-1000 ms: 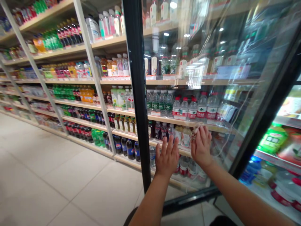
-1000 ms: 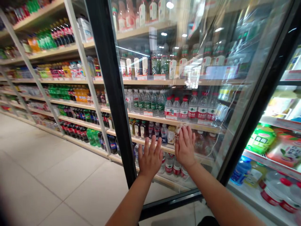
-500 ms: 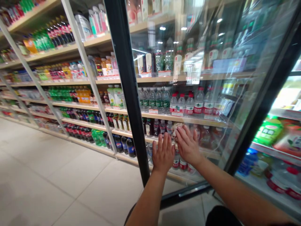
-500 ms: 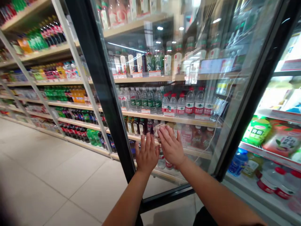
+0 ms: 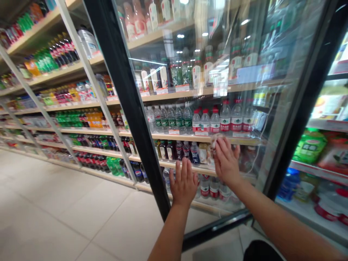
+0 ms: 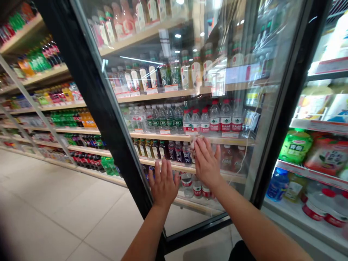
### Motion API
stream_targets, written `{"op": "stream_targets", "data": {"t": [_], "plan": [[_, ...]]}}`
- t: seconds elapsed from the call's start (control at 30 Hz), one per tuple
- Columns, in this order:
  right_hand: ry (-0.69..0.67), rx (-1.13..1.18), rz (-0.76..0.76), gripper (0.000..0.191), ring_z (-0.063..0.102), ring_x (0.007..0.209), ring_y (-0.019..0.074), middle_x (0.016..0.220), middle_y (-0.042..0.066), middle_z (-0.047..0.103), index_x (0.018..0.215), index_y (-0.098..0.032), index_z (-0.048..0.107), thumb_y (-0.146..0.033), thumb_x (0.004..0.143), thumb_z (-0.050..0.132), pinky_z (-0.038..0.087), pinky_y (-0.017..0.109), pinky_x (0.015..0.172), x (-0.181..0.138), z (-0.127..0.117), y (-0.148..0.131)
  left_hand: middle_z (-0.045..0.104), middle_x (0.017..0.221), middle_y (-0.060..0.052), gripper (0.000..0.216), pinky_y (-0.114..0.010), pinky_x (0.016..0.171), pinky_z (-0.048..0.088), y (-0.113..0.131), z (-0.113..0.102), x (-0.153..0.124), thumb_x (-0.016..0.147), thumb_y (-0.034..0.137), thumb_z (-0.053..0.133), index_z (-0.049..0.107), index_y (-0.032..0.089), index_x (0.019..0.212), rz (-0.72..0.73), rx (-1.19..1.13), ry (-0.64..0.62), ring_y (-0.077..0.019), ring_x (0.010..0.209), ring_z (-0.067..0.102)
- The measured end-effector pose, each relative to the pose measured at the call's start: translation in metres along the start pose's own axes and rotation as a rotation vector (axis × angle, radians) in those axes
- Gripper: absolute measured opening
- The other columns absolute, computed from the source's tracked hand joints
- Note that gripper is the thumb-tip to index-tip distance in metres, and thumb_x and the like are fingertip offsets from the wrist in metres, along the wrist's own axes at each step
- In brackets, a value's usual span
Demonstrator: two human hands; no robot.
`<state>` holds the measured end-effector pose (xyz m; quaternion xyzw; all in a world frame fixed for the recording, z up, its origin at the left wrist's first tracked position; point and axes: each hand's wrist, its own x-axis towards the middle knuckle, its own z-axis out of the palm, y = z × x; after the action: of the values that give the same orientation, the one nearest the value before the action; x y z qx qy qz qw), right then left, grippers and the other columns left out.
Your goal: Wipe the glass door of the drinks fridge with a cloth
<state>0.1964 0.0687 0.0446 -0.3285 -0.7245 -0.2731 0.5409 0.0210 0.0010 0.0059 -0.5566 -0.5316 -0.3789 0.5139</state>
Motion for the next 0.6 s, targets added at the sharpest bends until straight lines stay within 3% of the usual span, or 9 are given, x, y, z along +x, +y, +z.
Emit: {"op": "stream_targets", "data": {"t": [0.1, 0.3, 0.5, 0.6], "plan": [[0.057, -0.016, 0.105, 0.064, 0.026, 0.150, 0.0258, 0.154, 0.015, 0.042, 0.156, -0.024, 0.022, -0.018, 0.095, 0.042, 0.009, 0.057, 0.121, 0.010, -0.002, 0.016, 0.052, 0.142, -0.016, 0.071, -0.045, 0.125, 0.009, -0.001, 0.001, 0.001, 0.092, 0.033, 0.057, 0.027, 0.009, 0.152, 0.017, 0.028, 0.015, -0.0236, 0.150, 0.016], [0.016, 0.018, 0.153, 0.064, 0.023, 0.151, 0.0267, 0.156, 0.018, 0.038, 0.156, -0.022, 0.020, -0.016, 0.096, 0.040, 0.016, 0.057, 0.120, -0.038, 0.005, 0.031, 0.051, 0.143, -0.017, 0.073, -0.047, 0.124, 0.012, -0.002, 0.001, 0.000, 0.091, 0.033, 0.061, 0.029, 0.009, 0.151, 0.028, 0.064, 0.000, -0.0247, 0.150, 0.017], [0.067, 0.037, 0.358, 0.057, 0.022, 0.151, 0.0285, 0.160, 0.015, 0.030, 0.155, -0.025, 0.025, -0.029, 0.099, 0.037, 0.014, 0.063, 0.118, 0.014, -0.010, 0.067, 0.044, 0.148, -0.016, 0.069, -0.051, 0.123, 0.018, -0.003, 0.003, -0.003, 0.092, 0.033, 0.059, 0.031, 0.014, 0.151, 0.028, 0.070, 0.016, -0.0284, 0.148, 0.023], [0.086, 0.030, 0.383, 0.059, 0.020, 0.152, 0.0287, 0.161, 0.017, 0.028, 0.156, -0.024, 0.021, -0.028, 0.099, 0.036, 0.018, 0.062, 0.117, -0.009, -0.003, 0.069, 0.043, 0.149, -0.016, 0.071, -0.052, 0.123, 0.017, -0.003, 0.004, -0.004, 0.091, 0.032, 0.060, 0.028, 0.014, 0.152, 0.031, 0.060, 0.005, -0.0284, 0.148, 0.022]]}}
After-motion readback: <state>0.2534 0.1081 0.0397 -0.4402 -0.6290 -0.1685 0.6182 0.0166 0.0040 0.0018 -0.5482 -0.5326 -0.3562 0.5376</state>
